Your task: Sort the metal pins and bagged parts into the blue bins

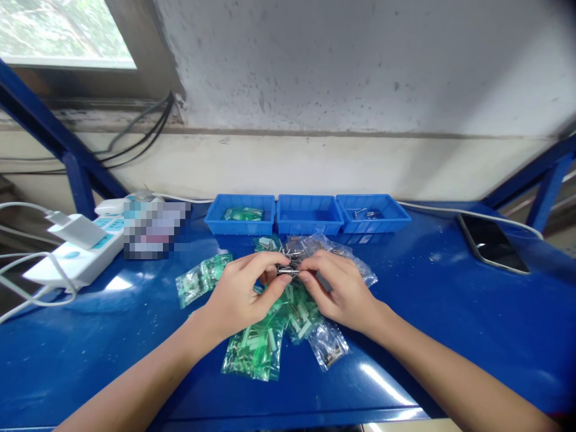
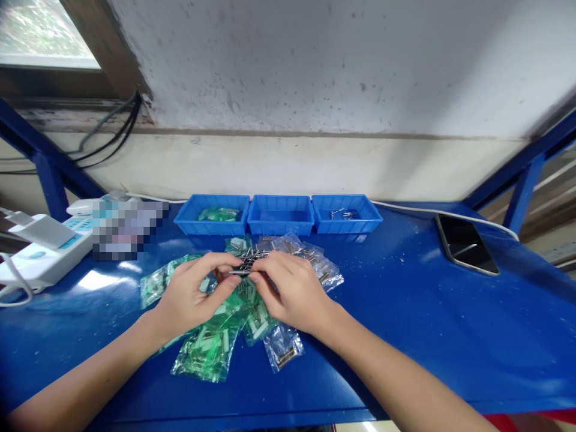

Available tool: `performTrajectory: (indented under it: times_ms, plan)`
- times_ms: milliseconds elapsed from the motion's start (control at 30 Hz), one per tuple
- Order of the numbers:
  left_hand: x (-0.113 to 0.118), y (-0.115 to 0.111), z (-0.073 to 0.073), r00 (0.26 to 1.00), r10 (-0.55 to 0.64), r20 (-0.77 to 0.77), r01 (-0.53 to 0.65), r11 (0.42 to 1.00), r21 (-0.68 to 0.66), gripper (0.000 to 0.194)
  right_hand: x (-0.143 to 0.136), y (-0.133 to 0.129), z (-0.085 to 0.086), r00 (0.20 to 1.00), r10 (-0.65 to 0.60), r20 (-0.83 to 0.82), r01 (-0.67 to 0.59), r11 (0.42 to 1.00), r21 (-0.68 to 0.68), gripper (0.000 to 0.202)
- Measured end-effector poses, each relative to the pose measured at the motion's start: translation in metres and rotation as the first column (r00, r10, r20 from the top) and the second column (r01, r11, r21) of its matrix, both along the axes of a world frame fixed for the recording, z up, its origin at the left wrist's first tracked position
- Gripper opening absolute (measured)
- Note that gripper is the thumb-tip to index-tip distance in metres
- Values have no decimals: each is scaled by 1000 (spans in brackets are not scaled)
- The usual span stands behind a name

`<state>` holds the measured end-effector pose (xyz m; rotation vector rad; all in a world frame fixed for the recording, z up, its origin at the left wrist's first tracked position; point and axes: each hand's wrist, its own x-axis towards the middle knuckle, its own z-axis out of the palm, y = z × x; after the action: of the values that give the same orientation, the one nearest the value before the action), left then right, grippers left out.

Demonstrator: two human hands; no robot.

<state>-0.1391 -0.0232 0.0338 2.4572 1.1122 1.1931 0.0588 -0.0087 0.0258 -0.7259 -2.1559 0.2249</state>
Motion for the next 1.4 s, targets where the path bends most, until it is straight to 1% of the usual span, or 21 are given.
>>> performTrajectory:
  times_ms: [167, 300, 433, 533, 600, 633, 667, 700, 733, 767, 800, 867, 933, 967, 1000, 1033, 1100, 1167, 1233, 1300, 1400]
  plan:
    - [1, 0, 0, 1000, 3, 4, -3, 1000, 28, 5, 1, 0, 1, 1000, -5, -10, 5, 1000, -3, 8]
    - [2, 0, 4, 1000, 6, 10, -6, 1000, 23, 5, 2, 0, -1, 998, 2, -58, -3, 1000, -12, 22]
    - [1, -1, 4, 1000, -21, 20, 20, 999, 44, 12, 0, -1, -3, 999, 13, -38, -13, 1000, 7, 6]
    - [-1, 0, 4, 998, -57, 8, 57, 998, 41, 16, 0, 0, 0, 999, 18, -30, -17, 999, 31, 4]
    - [-4, 2, 6, 999, -44, -21, 44, 999, 19, 18, 5, 6, 6, 1000, -20, -21, 21, 996, 85, 4]
    - [-7, 4, 7, 999, -10, -39, 10, 1000, -3, 18, 10, 11, 9, 997, -75, -24, 77, 990, 121, 5]
    - [-10, 6, 8, 997, 41, -64, -44, 998, -37, 17, 18, 17, 13, 987, -157, -41, 161, 974, 157, 6]
    - [-14, 9, 10, 990, 98, -97, -105, 992, -76, 15, 28, 25, 16, 957, -278, -80, 288, 940, 181, 7]
    - [-19, 12, 11, 979, 149, -139, -166, 980, -113, 15, 40, 33, 18, 902, -410, -133, 429, 885, 181, 8]
    - [-24, 16, 12, 963, 187, -195, -216, 966, -143, 15, 53, 42, 19, 818, -541, -194, 570, 809, 146, 9]
    - [-29, 20, 12, 943, 199, -265, -247, 956, -160, 15, 67, 51, 19, 742, -628, -236, 659, 748, 83, 18]
    - [-38, 27, 9, 897, 162, -411, -241, 959, -148, 17, 92, 65, 14, 642, -716, -273, 729, 681, -69, 55]
    - [-45, 34, 4, 851, 80, -520, -174, 975, -134, 17, 108, 73, 7, 559, -793, -243, 777, 603, -180, 66]
    - [-47, 36, 0, 835, 47, -549, -147, 979, -140, 16, 110, 74, 4, 543, -807, -232, 783, 586, -209, 66]
    - [-48, 38, -3, 827, 25, -562, -132, 980, -150, 14, 110, 74, 2, 548, -806, -222, 776, 589, -226, 61]
    - [-48, 39, -6, 825, 14, -565, -129, 978, -164, 11, 106, 72, 0, 574, -791, -213, 756, 612, -232, 53]
    - [-47, 40, -9, 835, 7, -551, -134, 972, -191, 8, 93, 67, -1, 661, -729, -179, 691, 684, -232, 35]
    - [-45, 39, -7, 854, 5, -520, -132, 969, -209, 8, 77, 61, -1, 744, -656, -125, 619, 748, -239, 23]
    - [-44, 36, 0, 877, 36, -479, -152, 967, -205, 9, 61, 54, -2, 810, -580, -88, 544, 799, -257, 18]
    - [-41, 33, 7, 902, 94, -421, -194, 960, -203, 9, 46, 46, -4, 864, -499, -65, 467, 843, -269, 17]
    - [-34, 28, 14, 947, 159, -280, -232, 940, -249, 11, 26, 31, -6, 929, -371, 3, 358, 895, -267, 38]
